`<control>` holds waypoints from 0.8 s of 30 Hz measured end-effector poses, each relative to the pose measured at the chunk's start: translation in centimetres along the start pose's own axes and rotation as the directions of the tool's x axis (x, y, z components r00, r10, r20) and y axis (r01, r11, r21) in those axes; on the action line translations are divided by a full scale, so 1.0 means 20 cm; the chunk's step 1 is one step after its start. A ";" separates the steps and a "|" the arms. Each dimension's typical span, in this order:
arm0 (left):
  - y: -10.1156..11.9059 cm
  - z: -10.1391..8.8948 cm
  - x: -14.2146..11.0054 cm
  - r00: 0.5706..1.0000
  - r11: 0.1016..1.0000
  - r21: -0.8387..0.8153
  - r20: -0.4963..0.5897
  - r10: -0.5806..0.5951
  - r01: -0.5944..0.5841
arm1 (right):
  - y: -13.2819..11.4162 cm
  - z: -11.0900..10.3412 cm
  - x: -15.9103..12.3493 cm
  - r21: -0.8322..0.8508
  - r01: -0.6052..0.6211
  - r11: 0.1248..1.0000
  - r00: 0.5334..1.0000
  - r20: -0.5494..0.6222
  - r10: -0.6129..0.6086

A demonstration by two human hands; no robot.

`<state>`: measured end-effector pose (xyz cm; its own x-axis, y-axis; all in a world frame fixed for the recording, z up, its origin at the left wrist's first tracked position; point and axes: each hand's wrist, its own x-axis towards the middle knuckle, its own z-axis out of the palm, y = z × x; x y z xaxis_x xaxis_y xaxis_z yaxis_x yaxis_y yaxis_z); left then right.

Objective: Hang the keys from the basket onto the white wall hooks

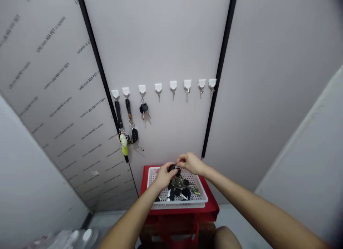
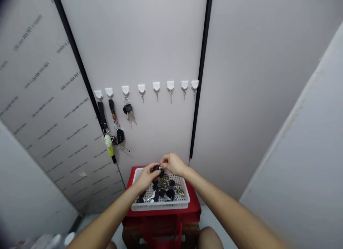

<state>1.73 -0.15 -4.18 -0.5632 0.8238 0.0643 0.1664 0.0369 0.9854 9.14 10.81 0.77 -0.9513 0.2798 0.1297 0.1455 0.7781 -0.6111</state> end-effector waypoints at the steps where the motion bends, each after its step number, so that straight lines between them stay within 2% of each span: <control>1: 0.03 -0.02 0.00 0.999 0.999 -0.033 0.011 -0.030 0.031 | -0.02 -0.02 0.01 0.016 0.025 1.000 0.999 -0.029 -0.025; 4: 0.14 -0.08 -0.02 0.999 0.993 -0.111 0.014 -0.035 0.036 | -0.08 -0.05 0.04 0.121 0.035 0.992 0.998 -0.060 -0.028; 7: 0.24 -0.14 -0.01 0.995 0.991 -0.118 -0.086 0.047 -0.057 | -0.15 -0.09 0.08 0.289 0.002 0.957 1.000 -0.030 0.007; 11: 0.38 -0.19 0.03 0.976 0.988 -0.109 -0.204 0.083 -0.106 | -0.28 -0.19 0.14 0.365 0.048 0.930 0.991 -0.133 0.001; 15: 0.59 -0.23 0.09 0.904 0.957 -0.107 -0.370 0.212 -0.268 | -0.45 -0.34 0.23 0.398 0.126 0.909 0.955 -0.296 -0.003; 18: 0.76 -0.27 0.15 0.854 0.926 -0.068 -0.416 0.313 -0.372 | -0.57 -0.45 0.31 0.438 0.180 0.881 0.903 -0.429 0.028; 21: 0.89 -0.32 0.23 0.811 0.914 0.014 -0.455 0.368 -0.407 | -0.65 -0.53 0.41 0.431 0.198 0.880 0.848 -0.526 0.067; 24: 0.95 -0.35 0.29 0.760 0.911 0.156 -0.508 0.405 -0.381 | -0.68 -0.56 0.49 0.349 0.158 0.923 0.802 -0.591 0.086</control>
<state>-4.14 1.41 15.97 -0.7721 0.3537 0.5280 0.4926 -0.1917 0.8489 0.83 9.36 19.16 -0.5898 0.6238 0.5129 -0.1113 0.5663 -0.8167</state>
